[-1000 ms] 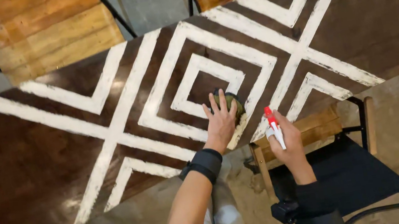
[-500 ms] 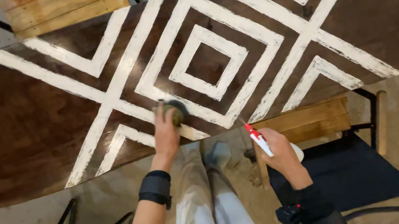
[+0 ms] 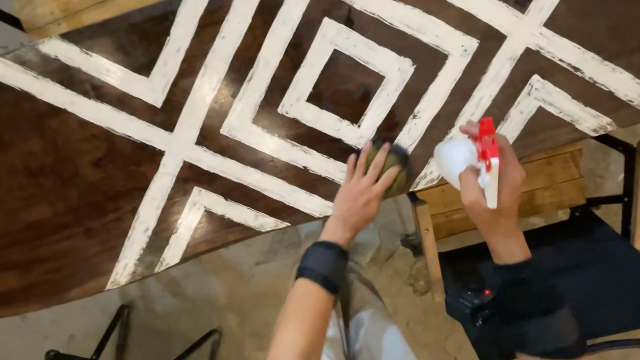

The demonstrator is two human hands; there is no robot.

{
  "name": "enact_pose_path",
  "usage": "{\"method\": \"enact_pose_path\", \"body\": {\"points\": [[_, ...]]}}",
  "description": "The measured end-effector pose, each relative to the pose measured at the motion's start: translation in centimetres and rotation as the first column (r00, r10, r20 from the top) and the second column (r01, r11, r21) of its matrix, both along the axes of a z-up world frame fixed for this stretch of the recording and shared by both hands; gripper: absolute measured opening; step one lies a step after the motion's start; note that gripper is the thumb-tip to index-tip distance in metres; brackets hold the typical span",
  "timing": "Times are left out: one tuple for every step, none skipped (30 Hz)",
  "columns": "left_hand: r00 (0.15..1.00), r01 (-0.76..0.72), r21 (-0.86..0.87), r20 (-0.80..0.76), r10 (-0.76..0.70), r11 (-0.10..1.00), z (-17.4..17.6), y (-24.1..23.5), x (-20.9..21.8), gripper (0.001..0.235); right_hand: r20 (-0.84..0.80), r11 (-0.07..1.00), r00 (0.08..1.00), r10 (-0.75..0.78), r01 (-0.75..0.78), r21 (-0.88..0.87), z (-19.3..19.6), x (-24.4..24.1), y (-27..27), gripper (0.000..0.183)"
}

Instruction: The person cleans a long wooden table with a geometric pattern and several chairs using a spray bottle and a cloth. They spray the surfaces and wipe them down, moving around the table to reach different sections.

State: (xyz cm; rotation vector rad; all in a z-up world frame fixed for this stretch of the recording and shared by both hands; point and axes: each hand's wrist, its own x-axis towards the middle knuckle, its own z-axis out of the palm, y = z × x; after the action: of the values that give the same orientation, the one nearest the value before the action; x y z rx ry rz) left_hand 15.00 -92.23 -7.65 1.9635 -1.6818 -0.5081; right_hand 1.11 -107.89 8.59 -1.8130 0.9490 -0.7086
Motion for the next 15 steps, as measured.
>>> {"method": "enact_pose_path", "body": {"points": [[1.000, 0.002, 0.001, 0.002, -0.002, 1.000, 0.3, 1.5, 1.5, 0.052, 0.002, 1.000, 1.000, -0.002, 0.002, 0.001, -0.6, 0.2, -0.2, 0.050], [0.999, 0.000, 0.048, 0.052, -0.002, 0.999, 0.7, 3.3, 2.8, 0.051, 0.015, 1.000, 1.000, -0.020, 0.021, -0.020, -1.3, 0.5, -0.2, 0.051], [0.995, -0.004, 0.096, 0.102, -0.005, 0.995, 1.2, 5.2, 4.1, 0.050, 0.027, 0.998, 0.999, -0.039, 0.040, -0.040, -2.0, 0.8, -0.2, 0.052], [0.994, -0.008, 0.098, 0.109, -0.002, 0.995, 1.1, 7.1, 6.0, 0.050, 0.035, 0.999, 0.999, -0.036, 0.037, -0.037, -3.1, 0.8, -0.5, 0.052], [0.969, -0.109, 0.199, 0.242, 0.059, 0.974, 1.1, 9.0, 7.9, 0.047, 0.097, 0.998, 0.994, -0.053, 0.056, -0.026, -4.3, 0.8, -0.9, 0.053], [0.923, -0.217, 0.285, 0.371, 0.102, 0.934, 1.1, 10.9, 9.4, 0.045, 0.153, 0.997, 0.986, -0.073, 0.075, -0.013, -5.4, 0.5, -1.2, 0.055], [0.922, -0.219, 0.288, 0.373, 0.101, 0.932, 1.2, 11.8, 10.4, 0.045, 0.155, 0.997, 0.985, -0.072, 0.074, -0.009, -6.2, 0.6, -1.4, 0.055], [0.917, -0.290, 0.278, 0.354, 0.183, 0.916, 1.4, 12.6, 11.0, 0.045, 0.227, 0.995, 0.970, -0.092, 0.084, 0.047, -6.8, 0.3, -1.5, 0.057], [0.905, -0.360, 0.271, 0.334, 0.264, 0.893, 1.5, 13.4, 11.5, 0.045, 0.296, 0.991, 0.948, -0.116, 0.090, 0.103, -7.4, 0.0, -1.6, 0.060], [0.907, -0.354, 0.266, 0.332, 0.260, 0.896, 1.0, 12.8, 11.3, 0.045, 0.297, 0.991, 0.947, -0.121, 0.096, 0.097, -7.6, 0.0, -1.7, 0.060], [0.907, -0.381, 0.195, 0.268, 0.325, 0.904, 0.5, 12.3, 11.0, 0.046, 0.318, 0.991, 0.942, -0.110, 0.079, 0.108, -7.9, 0.0, -1.8, 0.061], [0.901, -0.416, 0.137, 0.198, 0.387, 0.899, 0.4, 12.3, 10.3, 0.047, 0.334, 0.990, 0.937, -0.097, 0.056, 0.129, -8.1, -0.2, -1.6, 0.062], [0.902, -0.415, 0.144, 0.196, 0.386, 0.898, 0.8, 11.0, 8.9, 0.047, 0.329, 0.989, 0.939, -0.099, 0.057, 0.135, -8.0, -0.2, -1.4, 0.062], [0.948, -0.290, 0.163, 0.185, 0.259, 0.943, 1.0, 9.5, 7.6, 0.047, 0.267, 0.993, 0.961, -0.071, 0.043, 0.109, -7.8, -0.2, -1.3, 0.063], [0.977, -0.159, 0.179, 0.171, 0.128, 0.971, 1.4, 8.1, 6.2, 0.048, 0.202, 0.996, 0.978, -0.044, 0.027, 0.085, -7.6, -0.2, -1.2, 0.063]]}}
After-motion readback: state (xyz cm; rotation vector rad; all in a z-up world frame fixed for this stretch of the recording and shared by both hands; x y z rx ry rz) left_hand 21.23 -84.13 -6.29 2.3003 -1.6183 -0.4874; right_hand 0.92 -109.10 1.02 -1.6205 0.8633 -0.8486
